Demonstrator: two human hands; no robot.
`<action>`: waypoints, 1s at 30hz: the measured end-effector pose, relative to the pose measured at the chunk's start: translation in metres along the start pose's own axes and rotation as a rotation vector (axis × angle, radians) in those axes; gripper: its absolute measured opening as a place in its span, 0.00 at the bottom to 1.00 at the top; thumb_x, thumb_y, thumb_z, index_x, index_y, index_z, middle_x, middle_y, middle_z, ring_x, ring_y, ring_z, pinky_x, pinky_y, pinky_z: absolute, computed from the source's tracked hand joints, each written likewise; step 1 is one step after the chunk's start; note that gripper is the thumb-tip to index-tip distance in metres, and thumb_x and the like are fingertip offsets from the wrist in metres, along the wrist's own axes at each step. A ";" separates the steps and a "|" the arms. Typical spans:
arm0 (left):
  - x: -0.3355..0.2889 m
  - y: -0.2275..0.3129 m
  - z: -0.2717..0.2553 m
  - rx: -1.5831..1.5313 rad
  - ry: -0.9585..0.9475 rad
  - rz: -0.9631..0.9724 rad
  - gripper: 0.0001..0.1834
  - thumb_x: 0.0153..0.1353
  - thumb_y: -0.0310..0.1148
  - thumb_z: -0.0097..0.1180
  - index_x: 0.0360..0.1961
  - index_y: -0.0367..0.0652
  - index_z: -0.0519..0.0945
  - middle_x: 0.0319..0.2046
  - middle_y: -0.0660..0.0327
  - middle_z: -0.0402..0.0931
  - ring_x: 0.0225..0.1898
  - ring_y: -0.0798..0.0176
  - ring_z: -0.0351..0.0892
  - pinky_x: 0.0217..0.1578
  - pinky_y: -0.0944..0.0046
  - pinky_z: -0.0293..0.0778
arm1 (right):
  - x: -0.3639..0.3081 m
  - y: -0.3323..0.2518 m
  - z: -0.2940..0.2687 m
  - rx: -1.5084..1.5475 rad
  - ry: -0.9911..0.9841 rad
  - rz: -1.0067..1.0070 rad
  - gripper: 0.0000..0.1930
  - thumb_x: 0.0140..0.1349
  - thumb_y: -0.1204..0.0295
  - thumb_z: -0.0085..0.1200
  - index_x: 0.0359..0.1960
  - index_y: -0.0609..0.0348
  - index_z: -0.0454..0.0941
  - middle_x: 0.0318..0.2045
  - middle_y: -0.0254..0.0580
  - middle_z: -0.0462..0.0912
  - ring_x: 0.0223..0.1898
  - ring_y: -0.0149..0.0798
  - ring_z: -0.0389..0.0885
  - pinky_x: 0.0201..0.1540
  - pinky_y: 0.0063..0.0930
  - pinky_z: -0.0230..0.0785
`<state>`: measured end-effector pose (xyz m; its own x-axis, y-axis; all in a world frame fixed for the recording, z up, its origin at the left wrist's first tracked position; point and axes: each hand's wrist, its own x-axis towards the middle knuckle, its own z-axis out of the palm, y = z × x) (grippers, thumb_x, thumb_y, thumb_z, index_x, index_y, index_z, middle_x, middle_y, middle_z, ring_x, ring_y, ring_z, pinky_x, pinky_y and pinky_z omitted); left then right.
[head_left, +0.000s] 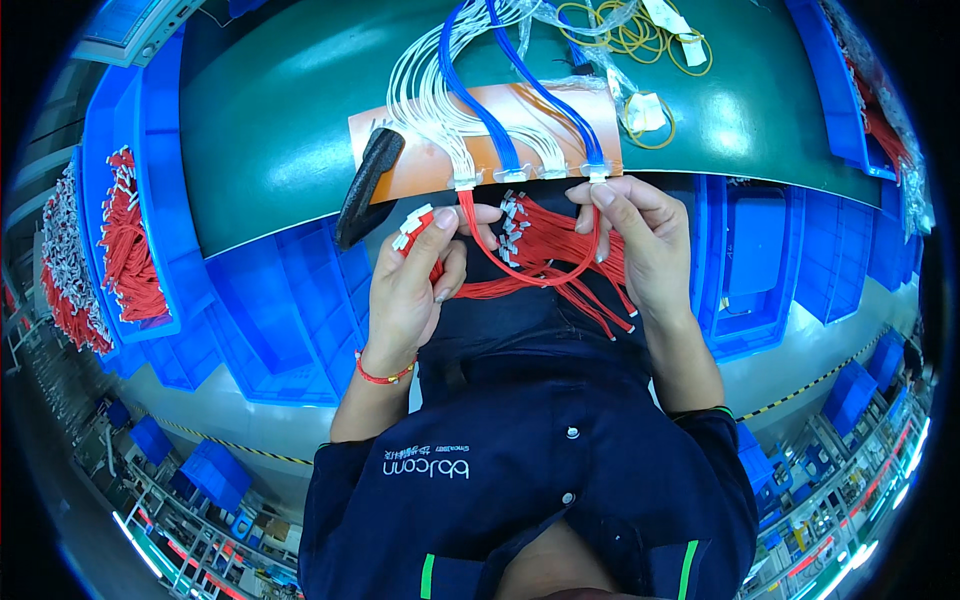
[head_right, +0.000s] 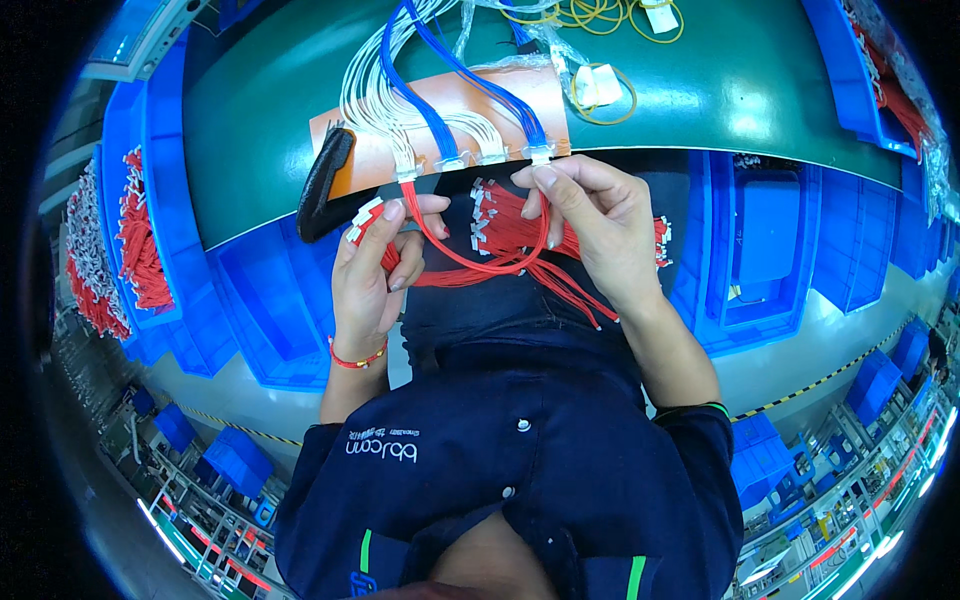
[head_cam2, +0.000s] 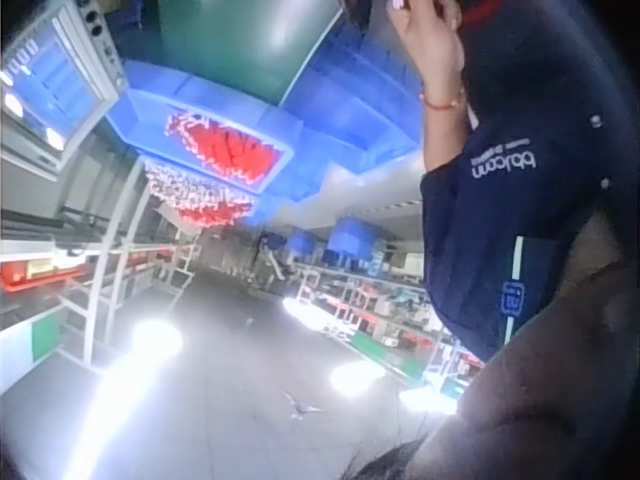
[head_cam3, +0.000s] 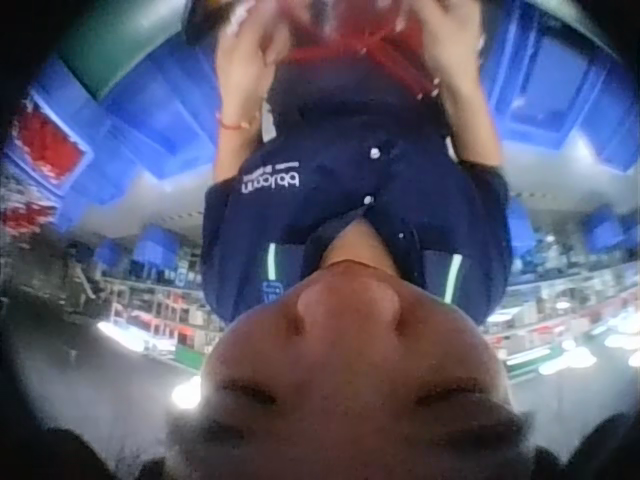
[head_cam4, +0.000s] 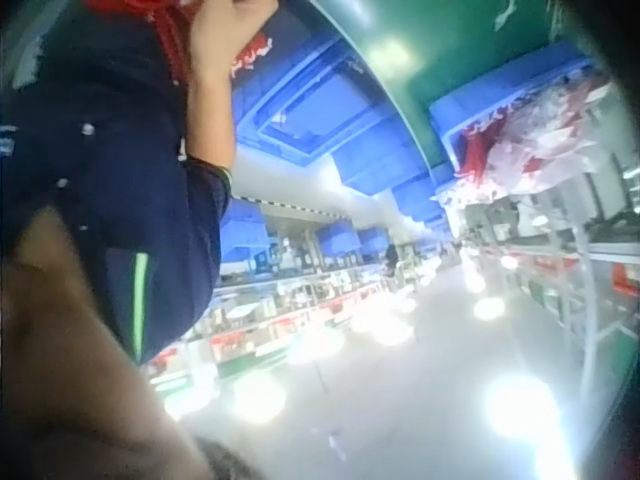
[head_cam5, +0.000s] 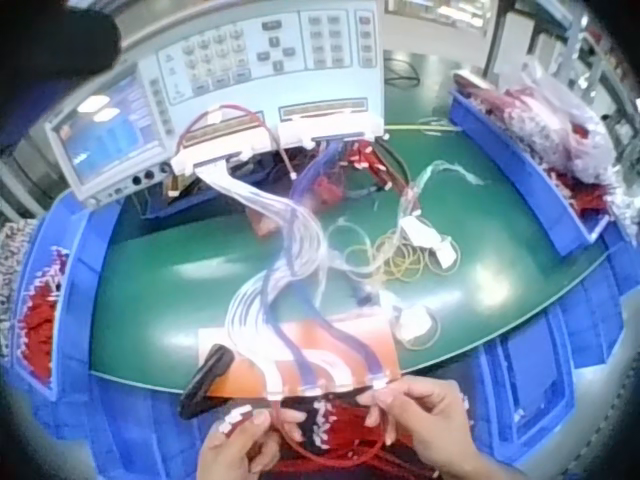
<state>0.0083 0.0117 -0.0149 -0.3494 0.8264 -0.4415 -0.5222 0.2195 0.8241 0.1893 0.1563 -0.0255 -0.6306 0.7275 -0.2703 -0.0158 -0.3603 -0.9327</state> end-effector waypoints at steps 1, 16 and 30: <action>-0.001 0.000 0.000 0.009 -0.002 -0.004 0.23 0.76 0.38 0.40 0.51 0.27 0.79 0.33 0.54 0.80 0.15 0.80 0.53 0.17 0.75 0.50 | 0.000 -0.001 0.000 0.020 0.004 0.014 0.13 0.71 0.69 0.52 0.41 0.70 0.83 0.28 0.43 0.84 0.20 0.24 0.72 0.25 0.16 0.65; 0.010 0.009 0.011 0.037 -0.020 0.051 0.23 0.76 0.40 0.41 0.46 0.29 0.81 0.30 0.63 0.78 0.27 0.76 0.66 0.26 0.74 0.61 | 0.002 0.003 -0.007 0.210 -0.054 0.155 0.13 0.71 0.69 0.52 0.44 0.67 0.83 0.34 0.41 0.85 0.25 0.25 0.75 0.32 0.19 0.69; 0.013 0.004 0.019 -0.264 -0.079 -0.032 0.24 0.77 0.41 0.40 0.35 0.32 0.80 0.17 0.68 0.65 0.20 0.74 0.63 0.25 0.69 0.66 | -0.008 0.046 -0.002 -0.846 -0.136 -0.398 0.07 0.55 0.79 0.62 0.33 0.62 0.77 0.32 0.43 0.76 0.37 0.45 0.77 0.40 0.36 0.71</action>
<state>0.0163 0.0331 -0.0107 -0.2734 0.8612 -0.4284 -0.7200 0.1121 0.6849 0.1952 0.1358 -0.0668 -0.7862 0.6120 0.0856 0.2848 0.4819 -0.8287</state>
